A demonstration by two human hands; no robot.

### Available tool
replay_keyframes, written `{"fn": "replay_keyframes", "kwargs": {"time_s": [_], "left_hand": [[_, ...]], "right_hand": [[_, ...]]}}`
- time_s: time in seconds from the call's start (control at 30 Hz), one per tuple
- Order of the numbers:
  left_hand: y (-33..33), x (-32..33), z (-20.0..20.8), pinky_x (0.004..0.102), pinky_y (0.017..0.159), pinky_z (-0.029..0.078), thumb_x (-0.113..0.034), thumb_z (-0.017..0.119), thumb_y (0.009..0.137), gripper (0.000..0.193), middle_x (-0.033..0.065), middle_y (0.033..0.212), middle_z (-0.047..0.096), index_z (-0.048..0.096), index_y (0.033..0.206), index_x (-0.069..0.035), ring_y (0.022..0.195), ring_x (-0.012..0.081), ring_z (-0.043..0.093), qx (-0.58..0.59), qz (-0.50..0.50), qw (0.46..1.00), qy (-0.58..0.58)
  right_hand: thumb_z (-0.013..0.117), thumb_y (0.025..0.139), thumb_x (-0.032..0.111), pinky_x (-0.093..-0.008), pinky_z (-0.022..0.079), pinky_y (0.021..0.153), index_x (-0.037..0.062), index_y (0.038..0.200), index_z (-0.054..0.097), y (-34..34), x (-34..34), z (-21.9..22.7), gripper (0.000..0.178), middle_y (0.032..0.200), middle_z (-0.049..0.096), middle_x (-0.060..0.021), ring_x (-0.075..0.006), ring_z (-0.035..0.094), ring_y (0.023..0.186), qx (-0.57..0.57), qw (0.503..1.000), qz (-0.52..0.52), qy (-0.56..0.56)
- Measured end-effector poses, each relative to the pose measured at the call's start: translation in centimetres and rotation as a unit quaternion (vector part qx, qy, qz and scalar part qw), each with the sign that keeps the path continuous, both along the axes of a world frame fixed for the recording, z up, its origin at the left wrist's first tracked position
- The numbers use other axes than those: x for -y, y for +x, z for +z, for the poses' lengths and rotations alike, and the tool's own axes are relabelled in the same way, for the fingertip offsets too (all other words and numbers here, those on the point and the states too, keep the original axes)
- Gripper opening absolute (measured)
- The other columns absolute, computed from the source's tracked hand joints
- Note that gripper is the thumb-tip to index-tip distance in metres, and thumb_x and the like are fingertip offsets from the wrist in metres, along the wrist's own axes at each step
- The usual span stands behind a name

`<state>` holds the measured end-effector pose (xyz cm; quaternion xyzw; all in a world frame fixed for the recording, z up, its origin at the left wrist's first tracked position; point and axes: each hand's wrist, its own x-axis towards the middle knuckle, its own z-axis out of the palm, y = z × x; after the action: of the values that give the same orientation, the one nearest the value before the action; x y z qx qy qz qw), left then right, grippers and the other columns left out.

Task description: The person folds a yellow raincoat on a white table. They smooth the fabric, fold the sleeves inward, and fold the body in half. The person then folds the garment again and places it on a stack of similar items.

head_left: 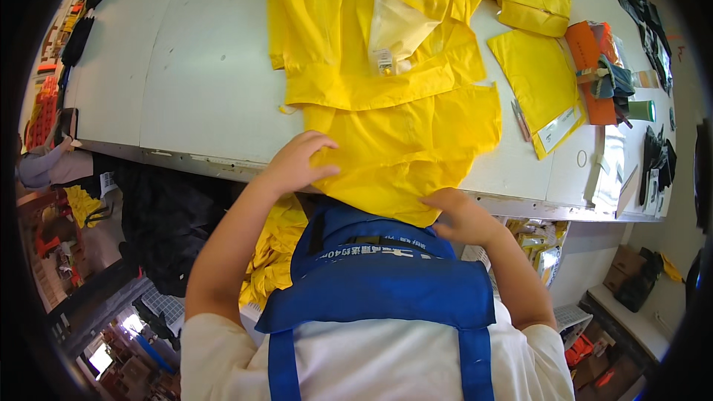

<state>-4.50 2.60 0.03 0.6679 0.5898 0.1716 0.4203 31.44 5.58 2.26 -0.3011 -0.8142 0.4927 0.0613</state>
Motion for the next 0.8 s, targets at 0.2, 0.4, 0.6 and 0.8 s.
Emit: {"fn": "replay_keyframes", "kwargs": {"time_s": [0.2,0.4,0.6,0.8], "left_hand": [[0.0,5.9,-3.7,0.0407,0.092,0.041,-0.002,0.064,0.067,0.032,0.0116,0.115,0.054,0.057,0.098,-0.005,0.109,0.0350,0.049,-0.133,0.036,0.970,0.201],[-0.2,3.3,-3.1,0.0386,0.084,0.046,0.005,0.057,0.068,0.018,0.0142,0.095,0.058,0.058,0.085,-0.002,0.096,0.0331,0.055,0.000,0.070,0.975,0.213],[-3.0,1.4,-3.2,0.0393,0.078,0.046,-0.001,0.055,0.073,0.013,0.0147,0.090,0.057,0.056,0.086,-0.001,0.087,0.0338,0.055,-0.075,-0.042,0.977,0.196],[-1.4,1.9,-4.0,0.0399,0.076,0.043,-0.005,0.057,0.082,0.005,0.0146,0.083,0.054,0.055,0.084,-0.001,0.082,0.0323,0.052,-0.050,0.075,0.985,0.147]], "right_hand": [[0.041,0.080,-0.007,-0.0419,0.043,0.091,0.0092,0.123,0.049,6.3,-8.2,-4.3,0.047,0.128,0.048,-0.0142,-0.0331,0.049,0.116,0.081,0.896,-0.321,0.295],[0.046,0.078,-0.011,-0.0273,0.045,0.076,0.0009,0.089,0.059,6.0,-13.5,-5.3,0.020,0.088,0.061,-0.0108,-0.0244,0.059,0.088,0.019,0.950,-0.249,0.188],[0.050,0.077,-0.002,-0.0368,0.047,0.079,-0.0007,0.092,0.058,9.9,-16.1,-5.6,0.017,0.090,0.058,-0.0137,-0.0327,0.055,0.091,0.168,0.938,-0.114,0.280],[0.062,0.074,0.002,-0.0420,0.046,0.083,0.0042,0.105,0.054,1.9,-10.7,-2.0,0.032,0.108,0.054,-0.0158,-0.0353,0.053,0.098,0.126,0.885,-0.287,0.344]]}}
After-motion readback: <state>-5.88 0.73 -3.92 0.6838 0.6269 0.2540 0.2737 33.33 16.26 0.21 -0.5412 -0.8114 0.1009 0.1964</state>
